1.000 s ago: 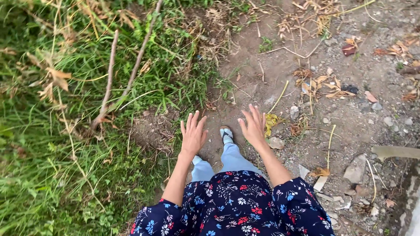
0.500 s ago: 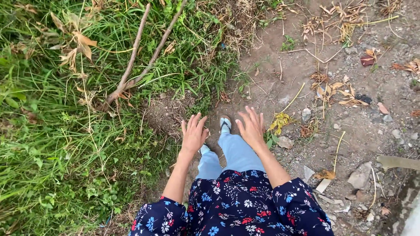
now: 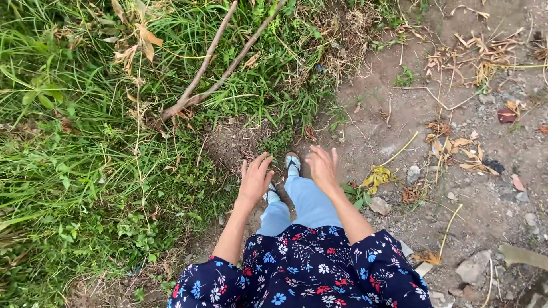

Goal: Breaking and pulling dry vines and branches in an outdoor garden area.

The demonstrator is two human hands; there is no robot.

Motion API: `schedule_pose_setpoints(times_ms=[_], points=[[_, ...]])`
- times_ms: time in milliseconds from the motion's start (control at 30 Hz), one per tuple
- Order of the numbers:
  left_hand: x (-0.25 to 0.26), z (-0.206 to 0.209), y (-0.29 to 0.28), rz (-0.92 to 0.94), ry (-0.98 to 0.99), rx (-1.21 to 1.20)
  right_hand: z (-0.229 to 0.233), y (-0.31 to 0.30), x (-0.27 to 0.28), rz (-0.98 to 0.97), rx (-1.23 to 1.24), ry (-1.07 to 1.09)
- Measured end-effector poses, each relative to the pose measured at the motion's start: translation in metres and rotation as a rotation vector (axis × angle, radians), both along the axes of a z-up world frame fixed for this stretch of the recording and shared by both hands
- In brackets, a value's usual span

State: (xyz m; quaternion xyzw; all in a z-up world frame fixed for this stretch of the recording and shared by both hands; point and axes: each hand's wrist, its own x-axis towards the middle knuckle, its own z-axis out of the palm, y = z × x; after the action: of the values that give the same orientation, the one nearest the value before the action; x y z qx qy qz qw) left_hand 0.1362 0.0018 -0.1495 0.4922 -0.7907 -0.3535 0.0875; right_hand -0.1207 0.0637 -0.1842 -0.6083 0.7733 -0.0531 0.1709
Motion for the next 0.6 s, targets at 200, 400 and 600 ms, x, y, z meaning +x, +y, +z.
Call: schedule_pose_setpoints(times_ms=[200, 400, 600], points=[[-0.019, -0.018, -0.026, 0.035, 0.027, -0.023, 0.012, -0.033, -0.006, -0.001, -0.073, -0.210], [-0.044, -0.029, -0.057, 0.015, -0.127, 0.189, -0.013, -0.071, -0.044, 0.036, 0.012, -0.273], [-0.077, -0.031, -0.093, -0.015, -0.050, 0.117, -0.039, -0.110, -0.076, 0.060, 0.161, -0.232]])
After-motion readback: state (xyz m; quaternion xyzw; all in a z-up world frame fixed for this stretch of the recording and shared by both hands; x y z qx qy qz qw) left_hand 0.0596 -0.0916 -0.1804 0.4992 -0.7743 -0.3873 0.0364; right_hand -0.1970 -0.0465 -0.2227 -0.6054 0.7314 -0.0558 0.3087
